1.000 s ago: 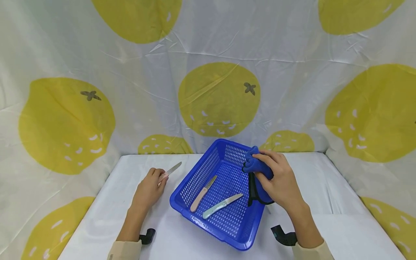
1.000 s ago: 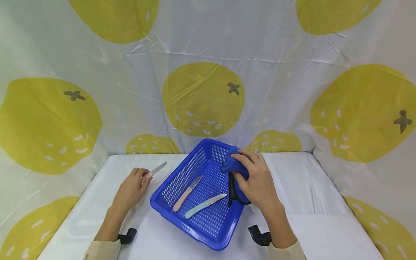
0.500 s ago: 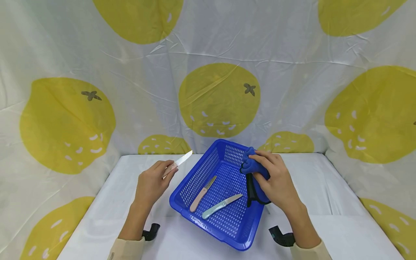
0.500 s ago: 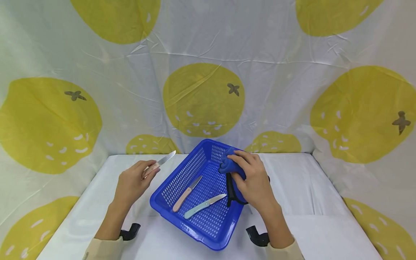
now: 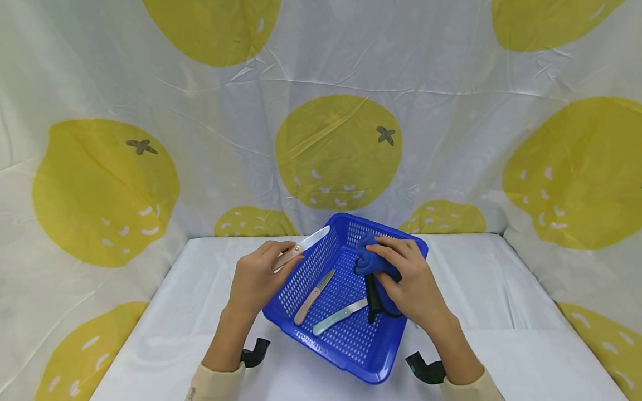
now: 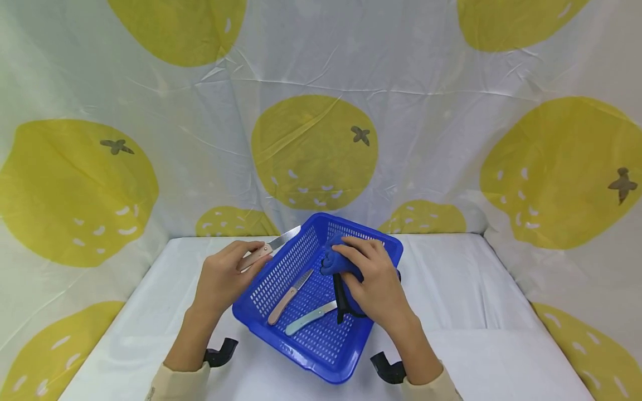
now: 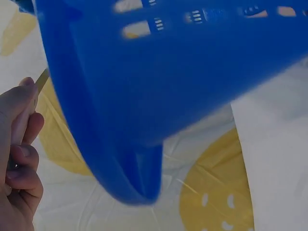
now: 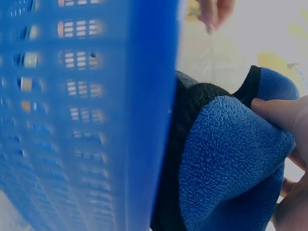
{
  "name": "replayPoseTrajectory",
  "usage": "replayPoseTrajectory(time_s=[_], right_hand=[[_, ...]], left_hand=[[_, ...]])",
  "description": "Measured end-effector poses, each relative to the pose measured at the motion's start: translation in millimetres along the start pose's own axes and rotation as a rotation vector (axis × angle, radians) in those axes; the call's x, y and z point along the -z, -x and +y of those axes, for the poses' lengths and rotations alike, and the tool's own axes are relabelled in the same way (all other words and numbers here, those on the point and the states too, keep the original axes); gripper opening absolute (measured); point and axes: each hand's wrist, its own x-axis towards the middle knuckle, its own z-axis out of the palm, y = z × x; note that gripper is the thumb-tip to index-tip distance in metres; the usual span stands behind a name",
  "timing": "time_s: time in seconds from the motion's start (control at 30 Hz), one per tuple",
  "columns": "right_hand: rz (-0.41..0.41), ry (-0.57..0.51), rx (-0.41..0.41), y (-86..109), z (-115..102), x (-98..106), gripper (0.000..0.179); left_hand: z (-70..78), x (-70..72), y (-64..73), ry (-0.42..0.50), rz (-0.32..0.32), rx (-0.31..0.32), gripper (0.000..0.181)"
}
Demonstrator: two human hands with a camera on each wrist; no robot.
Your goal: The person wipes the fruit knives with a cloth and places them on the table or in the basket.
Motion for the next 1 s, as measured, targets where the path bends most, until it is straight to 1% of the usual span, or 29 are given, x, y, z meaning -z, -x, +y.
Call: replayPoseTrajectory(time_s=[0.2,0.3,0.37,0.47,0.53,0.63,0.9,1.0], right_hand=[[-0.019,-0.036,0.036,-0.6,-10,-8,0.052],[-0.015,-0.033,0.066,-0.2,-15,-11,0.053],[-0.012,-0.03,0.083,0.5,-16,-12,0.053],[-0.013,-0.027,0.094,0.9,-19,-13,0.052],[-0.013,-0.033,0.103,0.9,-20,-14,0.051],[-0.018,-0.033,0.123,0.7,-23,-15,0.048],[-0.037,-0.018,0.194,1.1,-32,-20,0.048],[-0.035,-0.01,0.201,1.4,-34,-20,0.048]], left_hand=[[20.6,-7.1,-6.1,0.094,0.006,-0.11,0.033],[26.1,-12.0,-5.5,0.127,0.015,-0.165,0.034],[28.2,-14.6,-4.6,0.142,0.014,-0.182,0.035],[30.0,-17.3,-3.3,0.179,-0.001,-0.184,0.034],[30.8,-18.6,-2.8,0.23,-0.023,-0.173,0.031],[31.9,-20.2,-2.1,0.307,-0.038,-0.161,0.029],[31.5,-23.0,-1.5,0.425,-0.01,-0.128,0.03],[30.8,-23.4,-1.8,0.458,-0.002,-0.134,0.03]])
